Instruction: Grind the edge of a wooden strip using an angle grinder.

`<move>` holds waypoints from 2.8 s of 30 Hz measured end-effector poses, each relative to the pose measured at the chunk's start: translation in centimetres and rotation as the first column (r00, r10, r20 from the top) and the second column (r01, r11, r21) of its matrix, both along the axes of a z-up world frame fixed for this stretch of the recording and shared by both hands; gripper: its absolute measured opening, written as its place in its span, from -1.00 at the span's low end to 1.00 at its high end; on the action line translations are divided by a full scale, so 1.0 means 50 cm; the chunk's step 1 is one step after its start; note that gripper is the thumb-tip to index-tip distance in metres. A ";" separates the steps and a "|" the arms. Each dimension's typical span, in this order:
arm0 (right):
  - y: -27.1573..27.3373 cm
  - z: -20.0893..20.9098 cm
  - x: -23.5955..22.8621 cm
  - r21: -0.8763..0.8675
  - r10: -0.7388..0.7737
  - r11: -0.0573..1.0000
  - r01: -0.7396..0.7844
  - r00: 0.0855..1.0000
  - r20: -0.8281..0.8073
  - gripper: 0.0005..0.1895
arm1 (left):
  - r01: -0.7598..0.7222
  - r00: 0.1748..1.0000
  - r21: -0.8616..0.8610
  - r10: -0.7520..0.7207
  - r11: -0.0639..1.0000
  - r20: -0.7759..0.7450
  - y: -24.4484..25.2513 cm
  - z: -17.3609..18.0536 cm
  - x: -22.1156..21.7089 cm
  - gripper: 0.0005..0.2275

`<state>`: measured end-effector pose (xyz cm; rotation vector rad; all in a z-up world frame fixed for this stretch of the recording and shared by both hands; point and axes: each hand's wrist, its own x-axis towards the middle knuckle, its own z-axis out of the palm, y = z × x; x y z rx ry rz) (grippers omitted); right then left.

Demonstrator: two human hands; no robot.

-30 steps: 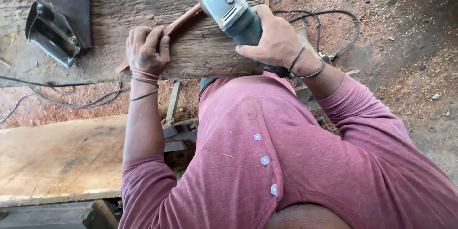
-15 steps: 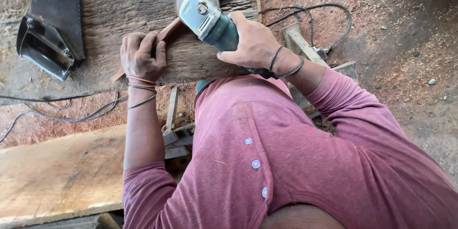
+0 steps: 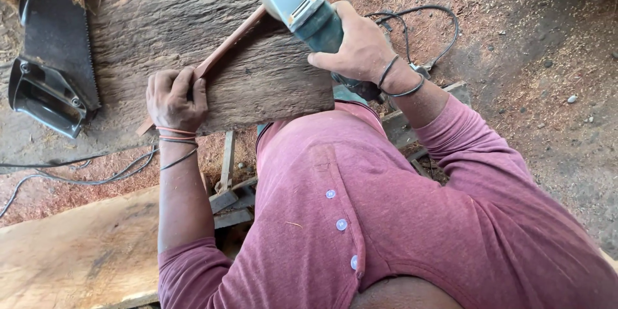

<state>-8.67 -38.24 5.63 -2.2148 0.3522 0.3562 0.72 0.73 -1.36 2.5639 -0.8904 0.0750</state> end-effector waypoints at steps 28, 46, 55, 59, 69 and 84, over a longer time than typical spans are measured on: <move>-0.270 -0.055 -0.030 0.239 -0.354 0.922 0.306 0.915 0.192 -0.29 | -0.039 0.998 0.028 0.038 0.999 0.040 -0.009 0.000 -0.006 -0.83; 0.105 0.027 0.035 0.044 0.221 0.974 -0.221 0.975 0.012 -0.24 | -0.039 0.999 -0.009 0.039 0.999 0.005 -0.005 0.002 -0.007 -0.80; 0.106 0.010 0.029 0.015 0.212 0.977 -0.212 0.977 -0.022 -0.16 | -0.023 1.000 -0.020 0.023 1.000 0.012 -0.003 -0.001 -0.006 -0.79; 0.072 0.020 0.027 0.019 0.135 0.991 -0.134 0.988 -0.079 -0.17 | -0.023 1.000 -0.026 0.023 0.999 0.021 -0.005 0.002 -0.007 -0.80; -0.066 0.004 0.002 0.046 -0.082 0.996 0.081 0.997 0.011 -0.21 | -0.006 1.000 0.005 0.006 1.000 0.018 -0.004 -0.001 -0.002 -0.81; -0.243 -0.031 -0.024 0.190 -0.255 0.955 0.227 0.957 0.140 -0.32 | -0.016 1.000 0.017 0.015 1.000 0.020 -0.005 -0.002 -0.002 -0.81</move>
